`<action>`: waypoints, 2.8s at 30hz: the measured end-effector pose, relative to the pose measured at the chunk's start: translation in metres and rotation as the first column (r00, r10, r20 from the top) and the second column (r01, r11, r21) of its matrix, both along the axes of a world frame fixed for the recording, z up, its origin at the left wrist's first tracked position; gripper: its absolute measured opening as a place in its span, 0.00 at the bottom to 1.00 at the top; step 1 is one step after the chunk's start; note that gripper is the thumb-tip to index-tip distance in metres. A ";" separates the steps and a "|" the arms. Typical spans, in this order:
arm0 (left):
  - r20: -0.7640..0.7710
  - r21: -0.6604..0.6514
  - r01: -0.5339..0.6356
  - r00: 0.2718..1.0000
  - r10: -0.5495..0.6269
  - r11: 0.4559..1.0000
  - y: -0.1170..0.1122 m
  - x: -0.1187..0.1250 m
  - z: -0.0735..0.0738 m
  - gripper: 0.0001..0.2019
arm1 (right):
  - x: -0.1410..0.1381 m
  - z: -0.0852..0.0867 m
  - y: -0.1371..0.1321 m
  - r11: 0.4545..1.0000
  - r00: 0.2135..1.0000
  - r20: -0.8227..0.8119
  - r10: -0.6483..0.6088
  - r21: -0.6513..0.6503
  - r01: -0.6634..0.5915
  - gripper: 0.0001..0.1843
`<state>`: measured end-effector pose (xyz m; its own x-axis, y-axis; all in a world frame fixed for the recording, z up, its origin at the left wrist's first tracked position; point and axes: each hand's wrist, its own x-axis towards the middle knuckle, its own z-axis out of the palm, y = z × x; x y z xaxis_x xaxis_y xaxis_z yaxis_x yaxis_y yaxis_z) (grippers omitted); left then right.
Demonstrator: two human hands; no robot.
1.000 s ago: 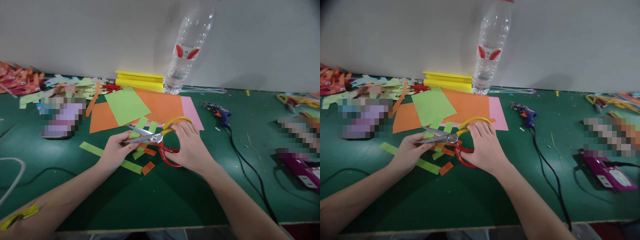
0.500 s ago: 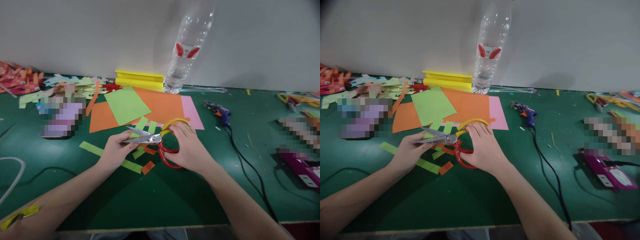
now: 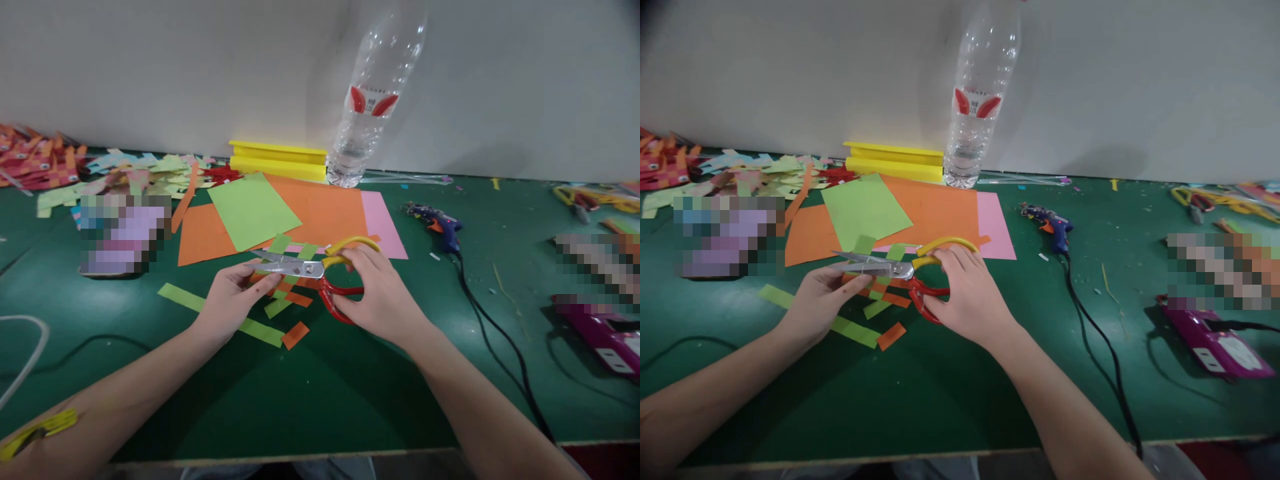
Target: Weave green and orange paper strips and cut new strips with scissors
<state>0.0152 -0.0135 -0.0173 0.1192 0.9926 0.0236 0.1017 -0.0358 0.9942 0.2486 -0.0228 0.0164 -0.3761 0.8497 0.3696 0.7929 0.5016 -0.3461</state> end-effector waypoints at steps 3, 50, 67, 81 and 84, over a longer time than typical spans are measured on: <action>0.088 -0.053 -0.019 0.996 0.024 0.998 0.001 0.000 -0.001 0.07 | 0.002 0.002 0.000 0.999 0.991 -0.125 -0.037 -0.038 0.032 0.21; -0.168 0.447 0.069 0.986 0.008 0.892 0.001 -0.013 0.013 0.06 | 0.008 0.010 0.003 0.988 0.991 0.065 0.117 0.093 -0.123 0.22; -0.123 0.499 0.055 0.992 0.007 0.865 -0.001 -0.011 0.015 0.05 | 0.027 0.022 0.009 0.991 0.990 0.056 0.132 -0.013 -0.132 0.20; -0.096 0.608 0.032 0.995 0.033 0.793 -0.005 -0.013 0.016 0.05 | 0.043 0.020 0.013 0.988 0.989 0.030 0.146 -0.052 -0.144 0.19; -0.102 0.624 0.055 0.995 0.012 0.780 -0.006 -0.012 0.016 0.08 | 0.044 0.020 0.013 0.987 0.988 0.028 0.149 -0.056 -0.148 0.18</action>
<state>0.0030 -0.0197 -0.0014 0.1749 0.7606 0.6252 0.1853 -0.6491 0.7378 0.2927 -0.0097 0.0360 -0.5107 0.8017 0.3105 0.7222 0.5960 -0.3510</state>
